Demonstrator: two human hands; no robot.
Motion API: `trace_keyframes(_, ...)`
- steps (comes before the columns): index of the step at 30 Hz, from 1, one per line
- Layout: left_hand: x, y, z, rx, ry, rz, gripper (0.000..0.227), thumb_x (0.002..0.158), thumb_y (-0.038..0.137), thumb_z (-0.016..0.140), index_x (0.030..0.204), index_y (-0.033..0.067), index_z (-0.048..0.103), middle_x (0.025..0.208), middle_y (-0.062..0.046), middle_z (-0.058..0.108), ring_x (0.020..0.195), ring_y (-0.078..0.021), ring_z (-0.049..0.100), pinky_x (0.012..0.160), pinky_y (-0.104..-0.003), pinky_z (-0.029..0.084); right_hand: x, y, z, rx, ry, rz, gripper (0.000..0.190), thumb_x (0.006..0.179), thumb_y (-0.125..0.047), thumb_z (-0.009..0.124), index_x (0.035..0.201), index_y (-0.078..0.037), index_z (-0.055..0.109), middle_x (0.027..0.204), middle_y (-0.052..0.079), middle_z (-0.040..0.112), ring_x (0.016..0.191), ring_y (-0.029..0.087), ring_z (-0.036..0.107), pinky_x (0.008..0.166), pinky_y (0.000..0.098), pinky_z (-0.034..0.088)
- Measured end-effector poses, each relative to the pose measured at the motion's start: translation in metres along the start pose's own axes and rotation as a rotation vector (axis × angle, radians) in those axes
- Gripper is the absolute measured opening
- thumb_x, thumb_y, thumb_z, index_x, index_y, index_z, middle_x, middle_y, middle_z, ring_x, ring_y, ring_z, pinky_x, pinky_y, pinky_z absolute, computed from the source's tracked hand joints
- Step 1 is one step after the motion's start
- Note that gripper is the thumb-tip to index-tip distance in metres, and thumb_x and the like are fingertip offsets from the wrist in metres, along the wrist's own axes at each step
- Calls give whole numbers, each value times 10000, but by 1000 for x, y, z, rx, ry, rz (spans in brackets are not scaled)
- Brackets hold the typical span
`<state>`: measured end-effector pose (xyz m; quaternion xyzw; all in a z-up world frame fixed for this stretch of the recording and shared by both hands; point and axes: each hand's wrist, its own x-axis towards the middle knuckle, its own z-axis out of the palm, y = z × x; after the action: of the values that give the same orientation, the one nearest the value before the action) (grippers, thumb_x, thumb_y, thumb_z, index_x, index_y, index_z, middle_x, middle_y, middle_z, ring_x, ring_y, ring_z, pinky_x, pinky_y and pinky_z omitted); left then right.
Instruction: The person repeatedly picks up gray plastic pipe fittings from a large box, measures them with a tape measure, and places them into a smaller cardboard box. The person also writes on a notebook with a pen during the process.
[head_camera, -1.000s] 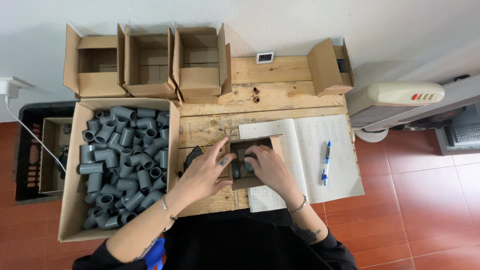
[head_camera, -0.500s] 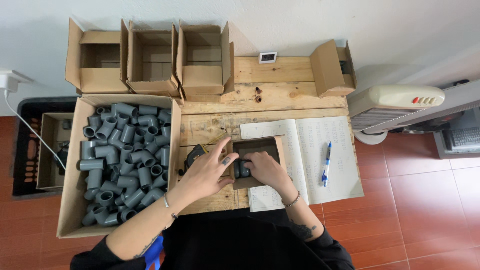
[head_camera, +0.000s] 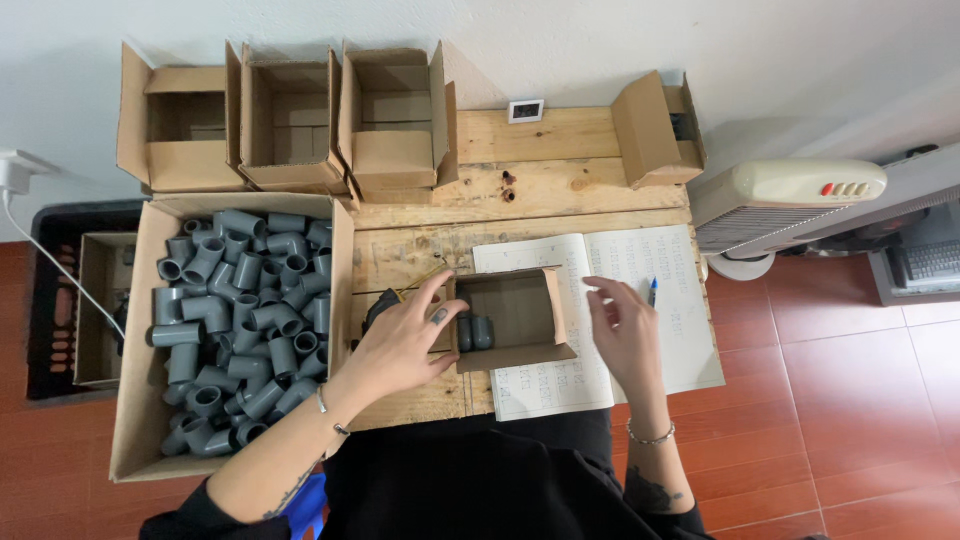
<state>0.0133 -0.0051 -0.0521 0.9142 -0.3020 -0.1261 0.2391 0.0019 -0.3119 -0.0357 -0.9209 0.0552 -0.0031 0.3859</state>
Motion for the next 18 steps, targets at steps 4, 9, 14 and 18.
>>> trace_keyframes(4,3,2,-6,16,-59,-6,643,824,308,798,1377,147,514,1549,-198,294,1214,-399,608,925,-520,571,6,61,-7,-260,129,199,318,1055,-147,563,1342,-51,661,929,168,639,767,269,642,676,397,563)
trace_keyframes(9,4,-1,0,41,-46,-24,664,817,350,801,1385,192,495,1546,-170,306,1219,-386,607,921,-512,581,3,117,-4,-458,197,298,482,1033,-166,593,1509,-97,563,1080,276,614,1011,463,660,878,572,549)
trace_keyframes(14,7,1,-2,30,-86,-51,715,789,352,818,1402,225,473,1566,-155,280,1202,-405,611,923,-529,586,4,166,-6,-303,227,153,415,1023,-160,529,1428,-151,616,929,202,638,770,373,641,702,478,522)
trace_keyframes(18,7,-4,8,60,-69,-96,748,743,394,832,1393,295,475,1562,-85,294,1177,-341,638,903,-478,607,4,212,-17,951,353,64,388,1013,-117,450,1350,-32,621,767,99,603,570,144,605,543,245,469)
